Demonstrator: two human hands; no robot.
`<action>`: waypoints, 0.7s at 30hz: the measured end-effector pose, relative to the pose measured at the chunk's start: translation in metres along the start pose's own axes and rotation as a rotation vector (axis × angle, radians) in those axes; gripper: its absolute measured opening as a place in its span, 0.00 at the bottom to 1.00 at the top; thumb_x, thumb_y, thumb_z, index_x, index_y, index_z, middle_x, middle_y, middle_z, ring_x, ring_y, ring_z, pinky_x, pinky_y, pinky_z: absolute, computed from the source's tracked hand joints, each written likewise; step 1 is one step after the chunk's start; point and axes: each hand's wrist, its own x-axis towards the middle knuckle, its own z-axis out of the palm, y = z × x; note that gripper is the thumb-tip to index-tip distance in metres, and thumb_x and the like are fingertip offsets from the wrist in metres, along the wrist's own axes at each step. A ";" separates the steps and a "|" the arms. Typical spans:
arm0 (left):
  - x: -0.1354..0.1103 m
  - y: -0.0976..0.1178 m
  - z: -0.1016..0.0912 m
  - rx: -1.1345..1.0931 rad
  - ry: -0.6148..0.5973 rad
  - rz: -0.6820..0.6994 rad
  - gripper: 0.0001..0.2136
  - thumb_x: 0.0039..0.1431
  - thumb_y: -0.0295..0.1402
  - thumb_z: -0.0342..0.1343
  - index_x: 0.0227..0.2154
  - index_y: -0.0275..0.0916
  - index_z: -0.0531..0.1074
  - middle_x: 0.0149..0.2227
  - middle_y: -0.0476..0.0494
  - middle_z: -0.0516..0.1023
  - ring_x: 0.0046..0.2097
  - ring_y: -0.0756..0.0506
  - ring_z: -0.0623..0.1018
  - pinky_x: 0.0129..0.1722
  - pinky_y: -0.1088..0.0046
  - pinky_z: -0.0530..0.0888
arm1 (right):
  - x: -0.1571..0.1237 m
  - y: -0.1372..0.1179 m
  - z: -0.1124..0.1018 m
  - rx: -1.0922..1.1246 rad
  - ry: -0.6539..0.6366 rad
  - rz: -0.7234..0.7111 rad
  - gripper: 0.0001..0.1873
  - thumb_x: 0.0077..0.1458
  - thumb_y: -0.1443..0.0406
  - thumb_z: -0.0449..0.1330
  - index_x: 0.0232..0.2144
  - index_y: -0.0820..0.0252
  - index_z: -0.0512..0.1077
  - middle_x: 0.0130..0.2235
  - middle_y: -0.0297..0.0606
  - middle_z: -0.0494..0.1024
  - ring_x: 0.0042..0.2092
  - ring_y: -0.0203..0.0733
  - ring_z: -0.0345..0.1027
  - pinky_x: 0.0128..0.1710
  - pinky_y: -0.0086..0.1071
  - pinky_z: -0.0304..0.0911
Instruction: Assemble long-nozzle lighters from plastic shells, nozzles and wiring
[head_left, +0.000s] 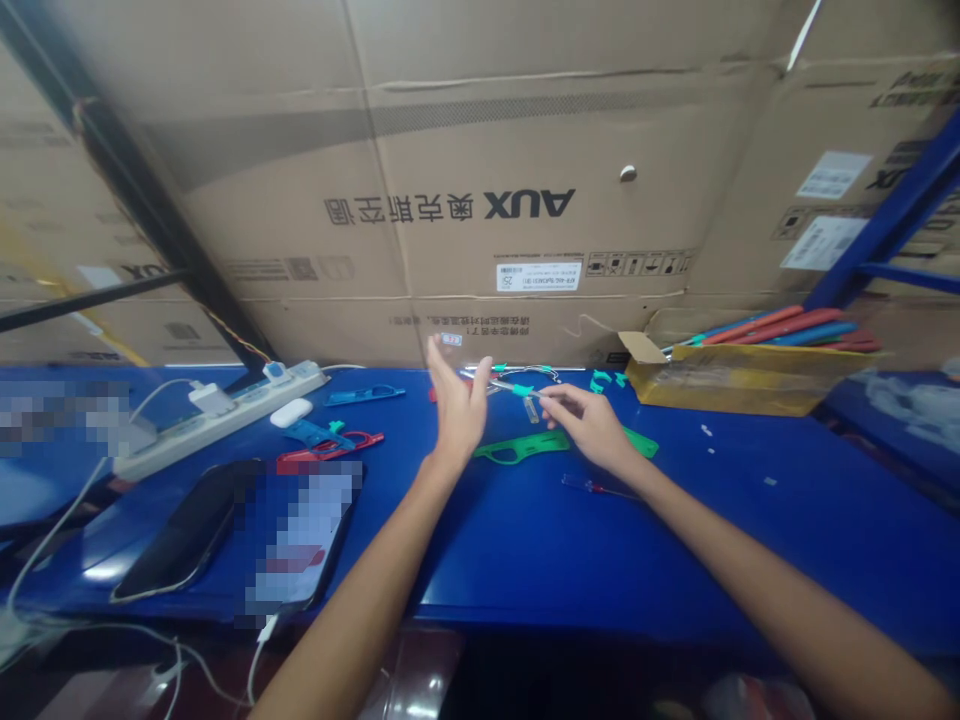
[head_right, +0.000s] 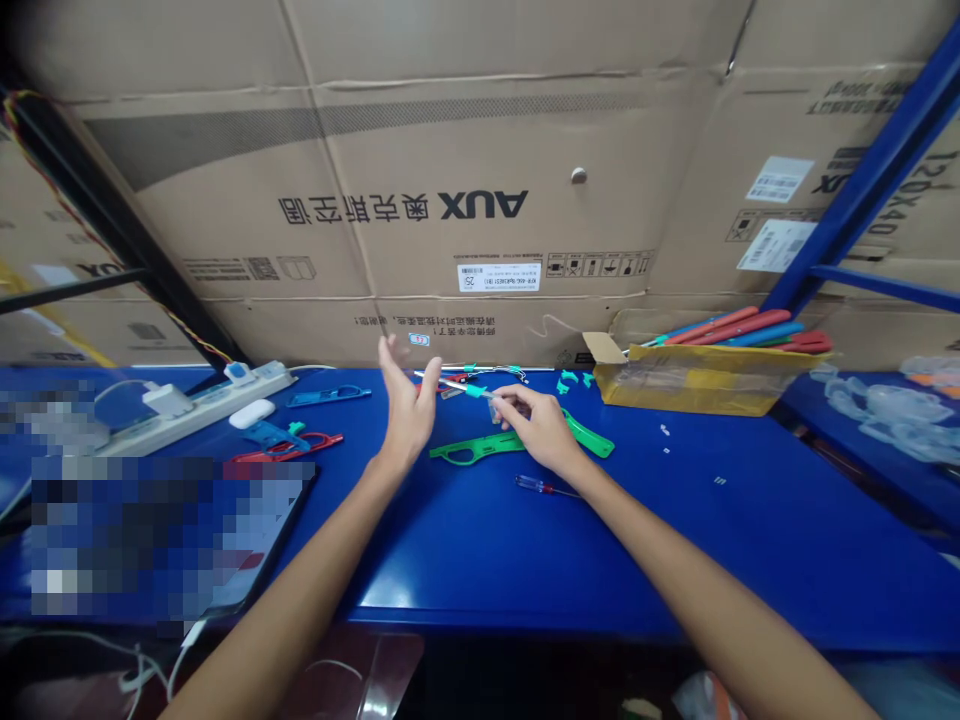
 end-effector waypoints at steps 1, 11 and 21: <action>0.000 0.000 -0.002 0.080 0.051 0.125 0.34 0.70 0.45 0.51 0.70 0.43 0.41 0.73 0.32 0.45 0.73 0.37 0.53 0.68 0.53 0.57 | 0.000 -0.001 -0.001 -0.029 -0.006 -0.011 0.16 0.60 0.52 0.61 0.40 0.57 0.78 0.29 0.34 0.79 0.30 0.40 0.73 0.35 0.36 0.69; 0.001 -0.011 -0.009 0.233 -0.774 0.377 0.15 0.72 0.40 0.50 0.55 0.42 0.72 0.55 0.41 0.79 0.55 0.40 0.79 0.54 0.63 0.74 | 0.000 0.002 -0.005 -0.161 -0.109 -0.006 0.14 0.60 0.56 0.62 0.42 0.57 0.82 0.37 0.38 0.85 0.35 0.44 0.77 0.39 0.38 0.71; 0.011 -0.015 -0.031 0.132 -0.902 0.186 0.15 0.69 0.35 0.52 0.53 0.40 0.76 0.53 0.42 0.81 0.51 0.42 0.80 0.51 0.67 0.75 | -0.001 0.009 -0.011 -0.261 -0.226 -0.069 0.28 0.59 0.55 0.64 0.61 0.50 0.70 0.54 0.41 0.80 0.55 0.52 0.75 0.57 0.50 0.68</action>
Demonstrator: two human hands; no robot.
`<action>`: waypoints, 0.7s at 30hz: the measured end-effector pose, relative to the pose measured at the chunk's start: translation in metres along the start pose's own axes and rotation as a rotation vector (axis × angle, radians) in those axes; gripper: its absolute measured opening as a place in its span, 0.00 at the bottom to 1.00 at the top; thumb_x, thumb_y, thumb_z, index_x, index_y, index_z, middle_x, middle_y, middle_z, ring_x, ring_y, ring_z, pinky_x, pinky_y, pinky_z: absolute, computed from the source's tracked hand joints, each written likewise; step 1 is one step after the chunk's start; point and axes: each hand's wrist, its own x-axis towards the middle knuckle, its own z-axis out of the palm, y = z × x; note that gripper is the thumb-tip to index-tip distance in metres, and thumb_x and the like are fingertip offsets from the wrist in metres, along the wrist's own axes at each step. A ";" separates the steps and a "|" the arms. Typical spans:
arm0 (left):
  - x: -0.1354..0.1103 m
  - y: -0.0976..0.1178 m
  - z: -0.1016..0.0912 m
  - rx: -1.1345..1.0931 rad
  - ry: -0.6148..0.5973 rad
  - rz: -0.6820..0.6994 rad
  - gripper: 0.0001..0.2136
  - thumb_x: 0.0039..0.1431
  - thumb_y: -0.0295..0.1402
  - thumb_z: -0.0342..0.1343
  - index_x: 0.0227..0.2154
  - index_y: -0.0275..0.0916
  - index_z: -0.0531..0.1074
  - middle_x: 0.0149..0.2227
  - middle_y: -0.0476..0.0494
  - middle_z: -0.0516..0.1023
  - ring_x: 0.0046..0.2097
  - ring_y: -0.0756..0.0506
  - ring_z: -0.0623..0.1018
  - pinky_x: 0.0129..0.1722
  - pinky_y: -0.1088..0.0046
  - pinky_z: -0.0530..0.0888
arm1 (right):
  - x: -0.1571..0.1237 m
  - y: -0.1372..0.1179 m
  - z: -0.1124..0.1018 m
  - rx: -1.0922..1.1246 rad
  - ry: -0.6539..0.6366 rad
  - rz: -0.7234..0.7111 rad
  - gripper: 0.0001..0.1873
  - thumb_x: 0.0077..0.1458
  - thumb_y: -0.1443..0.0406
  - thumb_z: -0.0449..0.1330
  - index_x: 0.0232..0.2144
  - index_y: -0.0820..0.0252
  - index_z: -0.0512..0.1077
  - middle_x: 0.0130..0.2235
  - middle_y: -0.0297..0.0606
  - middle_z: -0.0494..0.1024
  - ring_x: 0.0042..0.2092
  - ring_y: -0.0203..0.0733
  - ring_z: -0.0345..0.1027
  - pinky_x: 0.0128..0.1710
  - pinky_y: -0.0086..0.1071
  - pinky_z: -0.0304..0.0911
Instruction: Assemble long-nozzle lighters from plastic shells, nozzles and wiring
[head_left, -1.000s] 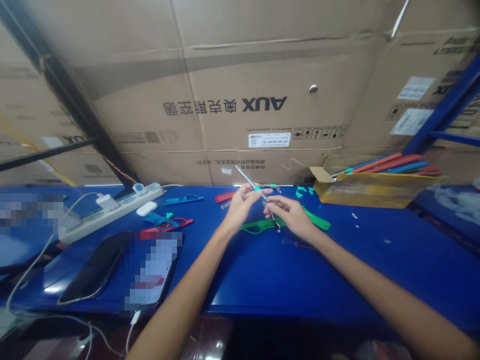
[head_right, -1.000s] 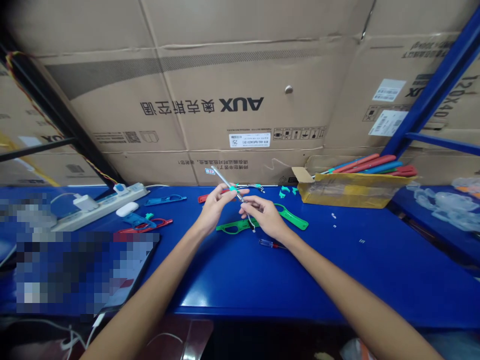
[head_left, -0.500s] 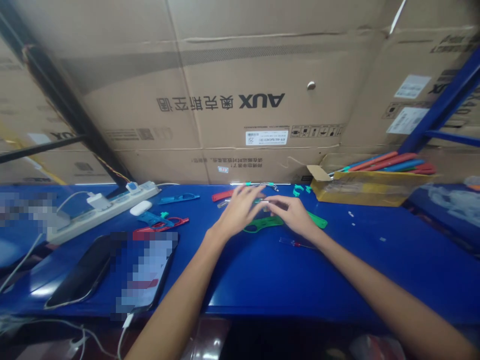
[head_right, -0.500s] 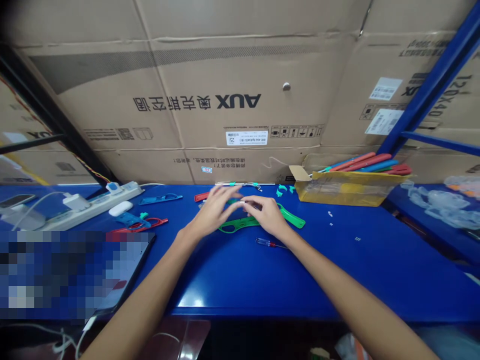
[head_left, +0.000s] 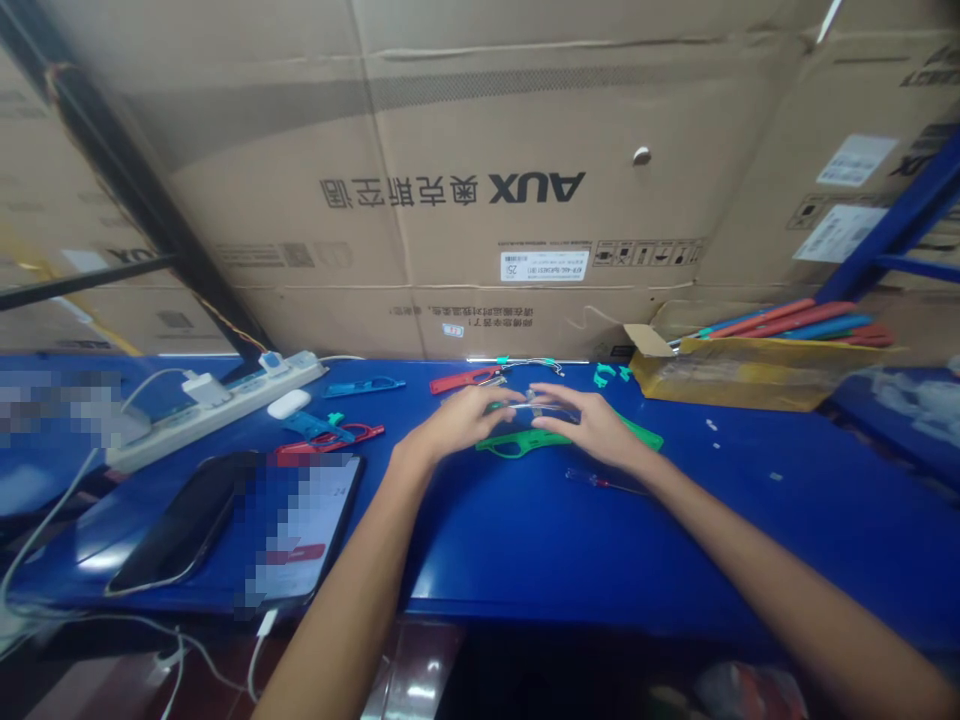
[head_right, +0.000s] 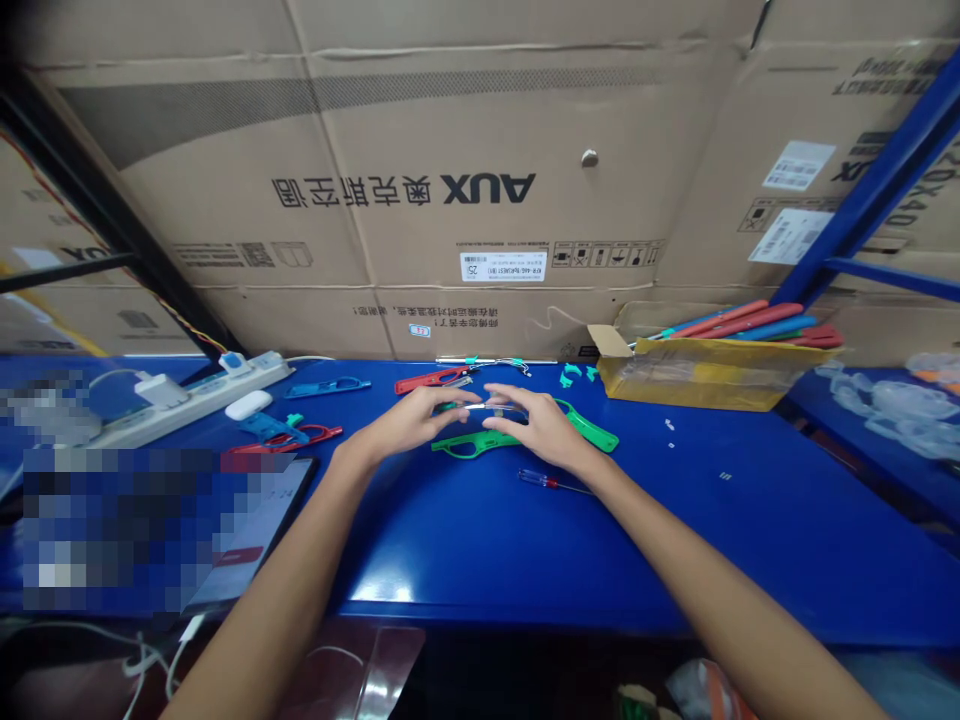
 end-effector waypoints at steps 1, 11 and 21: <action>-0.002 -0.001 -0.003 -0.004 -0.003 -0.014 0.15 0.68 0.34 0.52 0.53 0.40 0.76 0.52 0.41 0.81 0.50 0.42 0.80 0.50 0.67 0.75 | 0.000 0.005 -0.004 -0.023 -0.028 0.015 0.37 0.57 0.53 0.66 0.66 0.49 0.63 0.59 0.43 0.76 0.59 0.54 0.71 0.60 0.52 0.65; -0.012 -0.017 -0.023 0.034 0.004 -0.052 0.13 0.66 0.42 0.55 0.40 0.40 0.79 0.43 0.44 0.83 0.45 0.43 0.80 0.48 0.67 0.74 | -0.002 0.020 -0.018 -0.359 -0.351 -0.020 0.26 0.58 0.47 0.63 0.51 0.57 0.77 0.58 0.46 0.73 0.61 0.54 0.65 0.61 0.49 0.62; -0.003 -0.017 0.001 0.075 -0.073 -0.034 0.11 0.69 0.37 0.53 0.44 0.39 0.78 0.43 0.44 0.83 0.36 0.47 0.79 0.40 0.72 0.74 | -0.005 0.019 -0.038 -0.502 -0.282 -0.008 0.23 0.58 0.49 0.63 0.48 0.57 0.77 0.54 0.48 0.76 0.57 0.58 0.67 0.59 0.51 0.61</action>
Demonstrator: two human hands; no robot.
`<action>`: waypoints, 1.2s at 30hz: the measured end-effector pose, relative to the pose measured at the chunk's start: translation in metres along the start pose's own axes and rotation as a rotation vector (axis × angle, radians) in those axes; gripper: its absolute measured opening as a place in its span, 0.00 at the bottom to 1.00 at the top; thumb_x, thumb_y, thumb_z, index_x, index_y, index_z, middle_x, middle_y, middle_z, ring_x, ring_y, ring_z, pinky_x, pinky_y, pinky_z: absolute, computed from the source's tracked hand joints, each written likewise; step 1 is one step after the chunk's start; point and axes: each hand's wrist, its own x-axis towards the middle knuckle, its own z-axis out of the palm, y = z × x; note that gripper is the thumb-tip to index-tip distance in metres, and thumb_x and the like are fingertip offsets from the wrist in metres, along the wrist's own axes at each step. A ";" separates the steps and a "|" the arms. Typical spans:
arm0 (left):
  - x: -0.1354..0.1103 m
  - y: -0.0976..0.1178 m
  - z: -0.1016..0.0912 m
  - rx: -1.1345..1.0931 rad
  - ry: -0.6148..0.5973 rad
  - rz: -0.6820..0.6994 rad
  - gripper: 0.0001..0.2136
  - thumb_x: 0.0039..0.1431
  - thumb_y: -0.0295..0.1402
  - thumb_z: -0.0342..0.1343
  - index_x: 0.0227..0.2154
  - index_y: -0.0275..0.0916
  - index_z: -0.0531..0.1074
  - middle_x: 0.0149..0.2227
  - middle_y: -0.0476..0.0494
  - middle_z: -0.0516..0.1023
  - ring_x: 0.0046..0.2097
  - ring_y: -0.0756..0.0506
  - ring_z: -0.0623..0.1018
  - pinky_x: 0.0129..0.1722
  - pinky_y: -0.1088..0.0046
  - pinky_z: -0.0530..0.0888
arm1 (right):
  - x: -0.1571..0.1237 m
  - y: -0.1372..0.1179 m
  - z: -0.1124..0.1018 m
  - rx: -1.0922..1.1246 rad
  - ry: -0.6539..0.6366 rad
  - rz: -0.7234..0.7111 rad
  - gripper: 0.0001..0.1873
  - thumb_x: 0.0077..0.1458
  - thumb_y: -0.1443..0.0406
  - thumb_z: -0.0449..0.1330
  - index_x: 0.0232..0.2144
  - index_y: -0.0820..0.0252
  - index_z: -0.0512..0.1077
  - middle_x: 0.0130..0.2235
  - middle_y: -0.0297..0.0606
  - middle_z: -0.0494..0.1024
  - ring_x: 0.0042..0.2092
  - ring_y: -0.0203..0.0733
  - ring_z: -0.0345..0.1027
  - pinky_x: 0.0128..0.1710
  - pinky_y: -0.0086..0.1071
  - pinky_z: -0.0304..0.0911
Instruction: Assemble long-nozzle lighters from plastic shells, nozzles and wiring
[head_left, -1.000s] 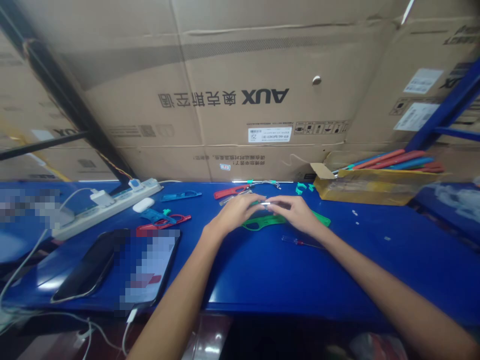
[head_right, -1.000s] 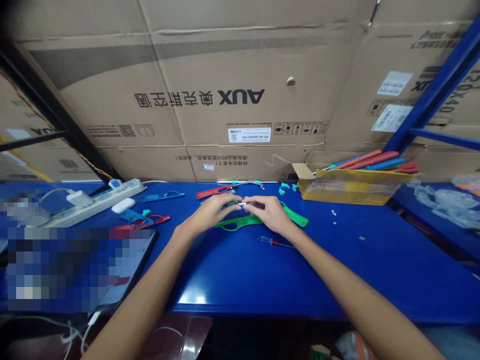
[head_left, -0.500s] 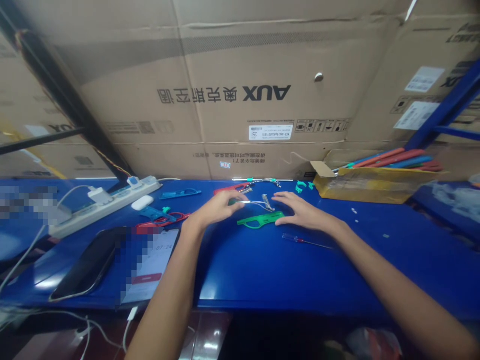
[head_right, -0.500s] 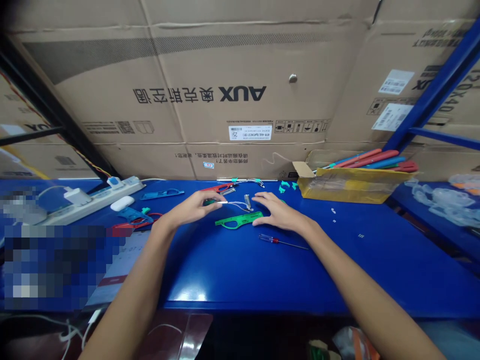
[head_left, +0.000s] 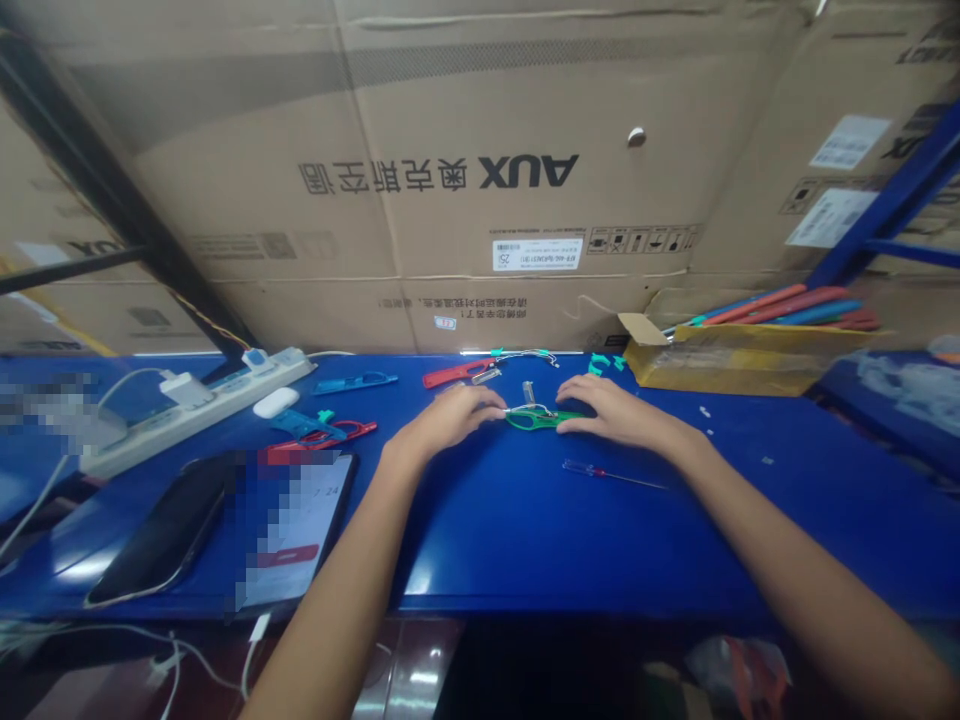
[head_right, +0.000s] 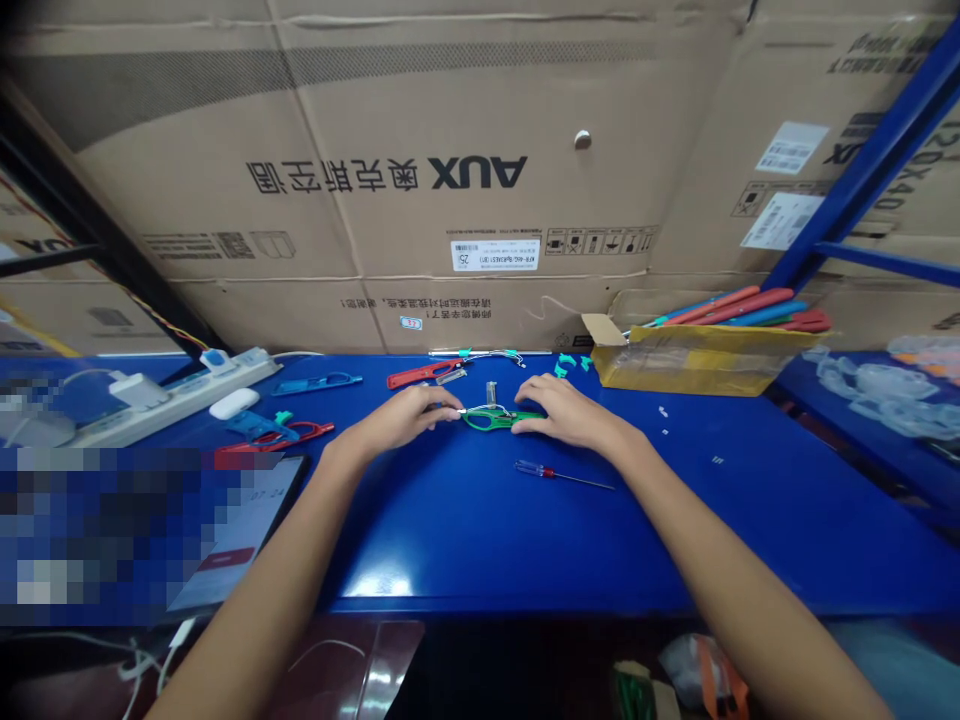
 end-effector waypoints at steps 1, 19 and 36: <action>0.001 0.001 0.001 0.003 0.009 0.005 0.11 0.69 0.37 0.53 0.45 0.39 0.78 0.44 0.43 0.82 0.35 0.47 0.79 0.40 0.72 0.74 | 0.000 -0.001 0.001 0.017 0.008 -0.018 0.21 0.60 0.49 0.62 0.47 0.56 0.77 0.54 0.47 0.76 0.57 0.56 0.67 0.59 0.51 0.61; 0.005 -0.018 0.008 0.136 0.127 -0.008 0.11 0.69 0.38 0.53 0.42 0.40 0.79 0.47 0.42 0.82 0.49 0.41 0.80 0.50 0.66 0.73 | 0.008 -0.018 0.009 0.180 0.049 0.056 0.11 0.65 0.60 0.57 0.41 0.57 0.78 0.40 0.40 0.83 0.40 0.46 0.75 0.42 0.37 0.66; 0.005 -0.011 0.003 -0.036 0.231 0.007 0.08 0.67 0.35 0.56 0.41 0.39 0.78 0.45 0.42 0.82 0.48 0.42 0.80 0.50 0.65 0.74 | 0.009 -0.022 0.016 0.037 0.162 0.056 0.13 0.67 0.59 0.55 0.43 0.56 0.78 0.45 0.44 0.78 0.49 0.52 0.71 0.49 0.45 0.67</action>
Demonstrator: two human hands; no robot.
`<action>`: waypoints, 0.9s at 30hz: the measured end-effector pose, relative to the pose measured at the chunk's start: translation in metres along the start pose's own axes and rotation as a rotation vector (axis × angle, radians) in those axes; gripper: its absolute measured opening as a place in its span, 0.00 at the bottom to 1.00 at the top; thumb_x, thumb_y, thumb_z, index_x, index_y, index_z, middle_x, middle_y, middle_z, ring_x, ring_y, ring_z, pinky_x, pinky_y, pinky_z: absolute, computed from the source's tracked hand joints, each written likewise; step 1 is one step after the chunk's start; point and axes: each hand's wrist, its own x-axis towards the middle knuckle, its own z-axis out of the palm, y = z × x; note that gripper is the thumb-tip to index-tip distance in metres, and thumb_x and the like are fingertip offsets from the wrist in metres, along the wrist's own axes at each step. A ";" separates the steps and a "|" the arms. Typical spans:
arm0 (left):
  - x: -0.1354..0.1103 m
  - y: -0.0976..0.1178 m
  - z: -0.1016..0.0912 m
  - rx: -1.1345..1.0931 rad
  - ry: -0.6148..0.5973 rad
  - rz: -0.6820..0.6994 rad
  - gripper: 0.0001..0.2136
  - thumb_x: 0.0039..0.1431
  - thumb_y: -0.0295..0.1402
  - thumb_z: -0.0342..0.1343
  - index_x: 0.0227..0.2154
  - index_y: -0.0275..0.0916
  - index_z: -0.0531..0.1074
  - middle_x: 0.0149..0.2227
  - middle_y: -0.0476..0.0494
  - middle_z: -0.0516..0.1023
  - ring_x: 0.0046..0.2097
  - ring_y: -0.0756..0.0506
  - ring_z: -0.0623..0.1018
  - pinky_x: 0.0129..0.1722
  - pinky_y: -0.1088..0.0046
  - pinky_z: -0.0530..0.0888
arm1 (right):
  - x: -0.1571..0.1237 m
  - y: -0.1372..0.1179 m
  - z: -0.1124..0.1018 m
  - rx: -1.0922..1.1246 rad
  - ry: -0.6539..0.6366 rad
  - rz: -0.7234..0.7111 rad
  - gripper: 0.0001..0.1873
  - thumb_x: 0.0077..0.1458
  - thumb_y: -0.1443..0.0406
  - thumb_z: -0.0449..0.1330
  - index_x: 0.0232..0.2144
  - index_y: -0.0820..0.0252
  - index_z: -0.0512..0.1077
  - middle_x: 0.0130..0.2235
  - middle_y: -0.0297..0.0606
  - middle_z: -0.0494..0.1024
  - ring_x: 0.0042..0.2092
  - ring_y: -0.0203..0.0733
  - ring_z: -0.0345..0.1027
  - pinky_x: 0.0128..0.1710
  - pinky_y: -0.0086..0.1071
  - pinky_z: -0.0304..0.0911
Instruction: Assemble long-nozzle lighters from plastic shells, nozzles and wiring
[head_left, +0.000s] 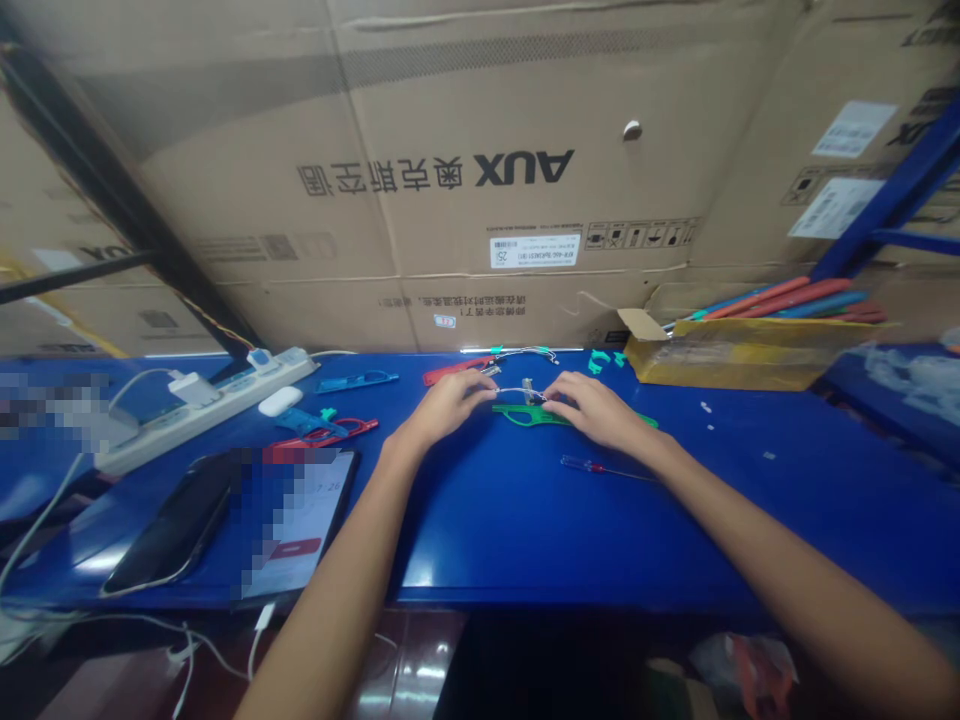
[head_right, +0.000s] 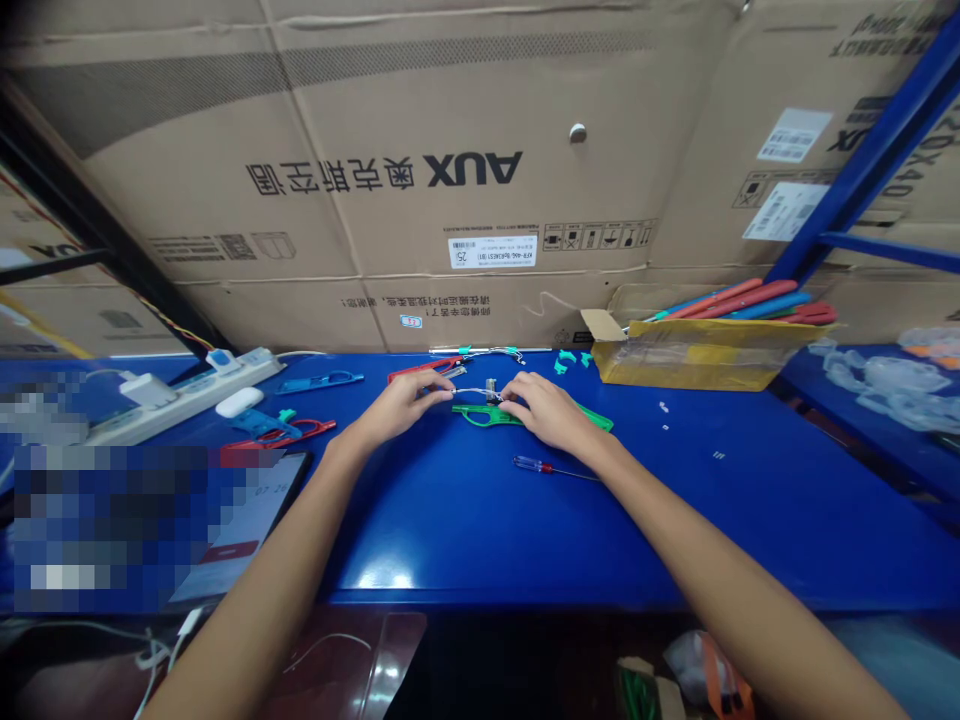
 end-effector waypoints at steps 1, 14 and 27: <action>0.000 0.000 0.000 0.012 -0.014 -0.002 0.08 0.66 0.35 0.56 0.41 0.39 0.78 0.44 0.42 0.82 0.47 0.42 0.80 0.50 0.65 0.74 | 0.000 0.000 -0.001 0.003 -0.014 -0.013 0.14 0.67 0.59 0.54 0.43 0.56 0.78 0.45 0.45 0.79 0.48 0.52 0.72 0.49 0.45 0.67; 0.003 -0.001 0.011 0.192 -0.136 -0.012 0.08 0.65 0.33 0.59 0.42 0.41 0.82 0.45 0.42 0.82 0.48 0.42 0.80 0.53 0.66 0.74 | -0.001 -0.003 -0.007 -0.056 -0.115 0.015 0.11 0.65 0.59 0.59 0.41 0.54 0.81 0.43 0.41 0.83 0.44 0.51 0.76 0.43 0.41 0.67; 0.004 -0.010 0.015 0.199 -0.109 -0.137 0.06 0.59 0.35 0.62 0.37 0.44 0.84 0.44 0.45 0.82 0.45 0.43 0.80 0.48 0.68 0.75 | -0.002 -0.002 -0.004 0.020 -0.120 -0.041 0.13 0.66 0.58 0.56 0.40 0.53 0.80 0.44 0.40 0.82 0.45 0.49 0.75 0.46 0.42 0.67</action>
